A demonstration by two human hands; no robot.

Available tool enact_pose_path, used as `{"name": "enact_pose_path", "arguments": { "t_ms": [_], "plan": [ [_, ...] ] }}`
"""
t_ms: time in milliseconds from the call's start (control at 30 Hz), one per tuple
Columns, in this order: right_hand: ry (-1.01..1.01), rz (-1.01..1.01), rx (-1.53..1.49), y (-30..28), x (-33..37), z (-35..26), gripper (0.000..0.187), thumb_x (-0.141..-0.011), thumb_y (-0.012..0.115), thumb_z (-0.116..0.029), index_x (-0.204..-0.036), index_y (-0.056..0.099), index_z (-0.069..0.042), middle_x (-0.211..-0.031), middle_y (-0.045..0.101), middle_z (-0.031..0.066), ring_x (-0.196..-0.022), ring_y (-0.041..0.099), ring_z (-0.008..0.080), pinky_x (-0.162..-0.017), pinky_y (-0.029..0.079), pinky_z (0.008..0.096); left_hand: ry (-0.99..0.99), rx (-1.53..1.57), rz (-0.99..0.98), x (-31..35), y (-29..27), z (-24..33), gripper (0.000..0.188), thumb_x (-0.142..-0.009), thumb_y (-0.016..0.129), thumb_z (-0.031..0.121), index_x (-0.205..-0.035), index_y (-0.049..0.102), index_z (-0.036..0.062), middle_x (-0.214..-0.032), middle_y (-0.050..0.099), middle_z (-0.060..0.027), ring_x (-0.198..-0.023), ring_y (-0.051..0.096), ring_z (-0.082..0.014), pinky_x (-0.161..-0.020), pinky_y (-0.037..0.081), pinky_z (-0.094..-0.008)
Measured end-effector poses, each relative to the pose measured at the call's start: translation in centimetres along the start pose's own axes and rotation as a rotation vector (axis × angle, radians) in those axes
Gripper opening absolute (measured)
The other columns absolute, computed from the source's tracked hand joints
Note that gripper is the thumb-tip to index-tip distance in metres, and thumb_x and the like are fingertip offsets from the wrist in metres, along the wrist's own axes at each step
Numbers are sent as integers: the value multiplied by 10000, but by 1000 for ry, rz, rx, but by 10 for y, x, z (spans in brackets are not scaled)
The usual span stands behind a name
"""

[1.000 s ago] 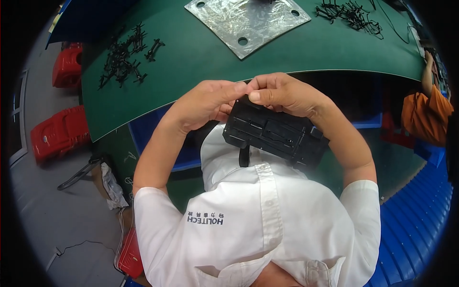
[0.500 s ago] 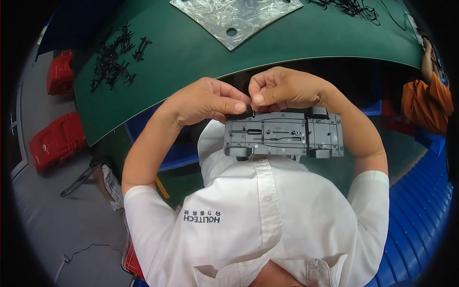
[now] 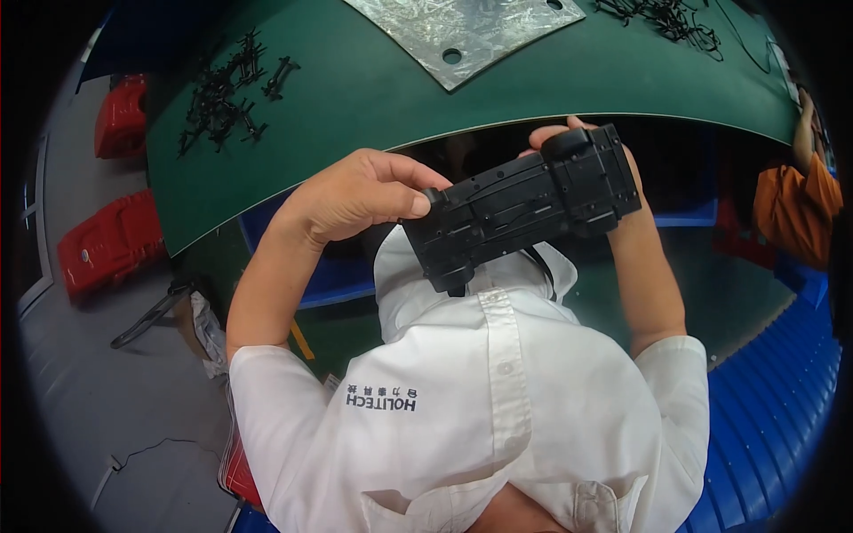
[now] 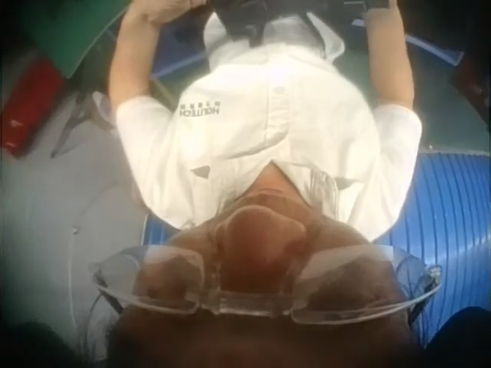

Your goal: Assembling plastic components onto a toy car chassis using hands and a press machine.

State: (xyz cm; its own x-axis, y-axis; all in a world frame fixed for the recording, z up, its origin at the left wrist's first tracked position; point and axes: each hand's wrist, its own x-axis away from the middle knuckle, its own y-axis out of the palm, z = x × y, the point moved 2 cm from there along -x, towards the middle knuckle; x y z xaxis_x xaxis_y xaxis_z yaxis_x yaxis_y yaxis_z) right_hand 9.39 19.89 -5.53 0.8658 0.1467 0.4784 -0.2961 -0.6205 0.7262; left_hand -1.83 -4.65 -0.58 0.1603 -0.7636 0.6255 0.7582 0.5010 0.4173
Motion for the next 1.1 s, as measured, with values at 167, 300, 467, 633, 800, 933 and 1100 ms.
{"name": "enact_pose_path", "arguments": {
  "t_ms": [167, 300, 467, 633, 800, 933, 1100],
  "plan": [
    [-35, -182, -88, 4, 13, 27, 453, -889, 389, -275, -1106, 484, 112, -1068, 559, 240, -924, 596, 333, -803, 515, 399, 84, 113, 100, 7, -3, 5, 353, -743, 648, 57, -1069, 562, -49, -913, 638, -97, -807, 615, -137, -775, 493, -264],
    [-108, -221, 75, 25, 16, 35, 397, -881, 467, -199, -1110, 473, 126, -1042, 554, 255, -904, 604, 271, -792, 512, 345, 158, 154, 163, 2, -1, 5, 325, -755, 635, 52, -1057, 557, -44, -915, 634, -99, -807, 618, -142, -757, 503, -263],
    [-181, -136, 235, 49, 15, 45, 443, -838, 572, -142, -1183, 433, 99, -1107, 534, 173, -989, 564, 223, -826, 490, 336, 264, 264, 262, -3, 8, 5, 333, -777, 610, 49, -1079, 524, -60, -931, 625, -111, -806, 622, -158, -750, 515, -283],
    [-360, 4, 265, 62, 8, 47, 430, -786, 634, -69, -1165, 479, 62, -1071, 564, 133, -954, 563, 162, -863, 458, 293, 341, 299, 321, -11, 15, 4, 359, -786, 603, 46, -1111, 499, -67, -948, 619, -118, -811, 622, -161, -751, 518, -285],
    [-390, 52, 236, 57, 7, 46, 407, -779, 632, -42, -1146, 495, 65, -1039, 581, 127, -934, 571, 153, -844, 471, 284, 408, 281, 301, -11, 21, 4, 346, -799, 594, 26, -1117, 492, -67, -957, 615, -122, -822, 620, -154, -745, 522, -282],
    [-426, 75, 177, 55, 6, 46, 414, -780, 618, -19, -1159, 480, 71, -1040, 581, 142, -928, 575, 156, -821, 482, 270, 423, 207, 335, -13, 23, 2, 342, -806, 593, 80, -1113, 505, -42, -1002, 601, -116, -863, 613, -153, -749, 527, -292],
    [-448, 103, 156, 55, 8, 44, 432, -780, 616, -10, -1174, 462, 74, -1041, 580, 155, -917, 578, 154, -808, 488, 261, 420, 246, 326, -16, 23, -4, 351, -806, 585, 78, -1121, 492, -45, -1014, 593, -118, -863, 613, -152, -752, 524, -290]
  ]
}}
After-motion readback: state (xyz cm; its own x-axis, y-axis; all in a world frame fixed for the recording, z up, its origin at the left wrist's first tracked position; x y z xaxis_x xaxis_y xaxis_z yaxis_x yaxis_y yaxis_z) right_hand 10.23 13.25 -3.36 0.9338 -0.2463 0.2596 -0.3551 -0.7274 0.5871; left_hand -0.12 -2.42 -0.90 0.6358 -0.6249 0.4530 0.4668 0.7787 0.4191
